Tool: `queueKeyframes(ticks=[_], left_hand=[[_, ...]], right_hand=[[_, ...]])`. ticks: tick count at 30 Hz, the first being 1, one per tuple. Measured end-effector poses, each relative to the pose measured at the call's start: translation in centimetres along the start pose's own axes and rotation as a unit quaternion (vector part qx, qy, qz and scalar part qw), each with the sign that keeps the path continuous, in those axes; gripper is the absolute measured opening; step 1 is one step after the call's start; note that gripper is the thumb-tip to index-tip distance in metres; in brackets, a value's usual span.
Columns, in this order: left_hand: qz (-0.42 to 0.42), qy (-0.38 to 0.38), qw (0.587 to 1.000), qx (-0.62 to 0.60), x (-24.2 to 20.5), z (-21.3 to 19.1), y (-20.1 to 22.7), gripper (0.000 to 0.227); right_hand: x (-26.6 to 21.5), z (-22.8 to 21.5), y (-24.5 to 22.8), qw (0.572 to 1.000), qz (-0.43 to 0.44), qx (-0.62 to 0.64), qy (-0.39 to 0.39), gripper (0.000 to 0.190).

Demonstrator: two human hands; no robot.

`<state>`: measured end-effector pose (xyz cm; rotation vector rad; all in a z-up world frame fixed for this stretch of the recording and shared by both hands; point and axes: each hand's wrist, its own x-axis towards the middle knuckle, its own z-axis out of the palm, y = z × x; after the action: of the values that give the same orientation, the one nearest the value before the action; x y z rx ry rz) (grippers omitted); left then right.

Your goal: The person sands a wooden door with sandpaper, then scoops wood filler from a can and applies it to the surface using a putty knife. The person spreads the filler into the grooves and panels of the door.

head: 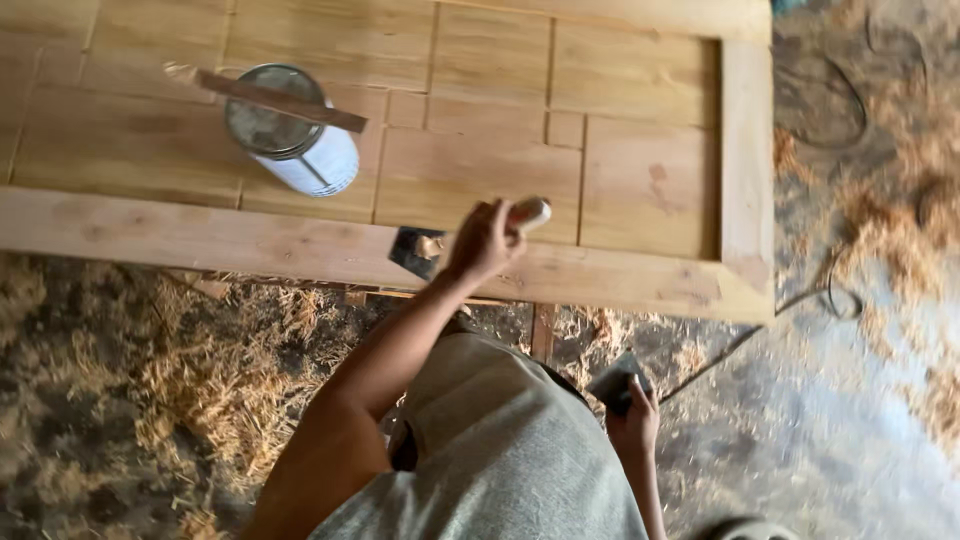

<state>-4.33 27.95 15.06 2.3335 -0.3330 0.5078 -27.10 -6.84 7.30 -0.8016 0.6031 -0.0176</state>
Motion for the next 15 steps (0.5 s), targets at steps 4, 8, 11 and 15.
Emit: queueKeyframes(ticks=[4, 8, 11, 15], left_hand=[[-0.072, 0.151, 0.979, 0.116, 2.4, -11.5, -7.2, 0.054], [-0.103, 0.121, 0.952, 0.263, 4.0, -22.3, -14.0, 0.048], [-0.111, 0.072, 0.949, 0.286, 5.5, -27.0, -17.7, 0.046], [-0.003, 0.085, 0.948, 0.308, 5.2, -27.5, -20.4, 0.057]], right_hand=[[2.5, 4.1, 0.6, 0.998, 0.025, -0.037, -0.052, 0.009], [3.6, 8.5, 1.5, 0.995, 0.041, -0.069, -0.067, 0.016], [6.3, 12.9, 1.3, 0.993, 0.031, -0.100, -0.052, 0.021], [6.8, 16.2, 1.7, 0.992, -0.002, -0.040, -0.120, 0.018]])
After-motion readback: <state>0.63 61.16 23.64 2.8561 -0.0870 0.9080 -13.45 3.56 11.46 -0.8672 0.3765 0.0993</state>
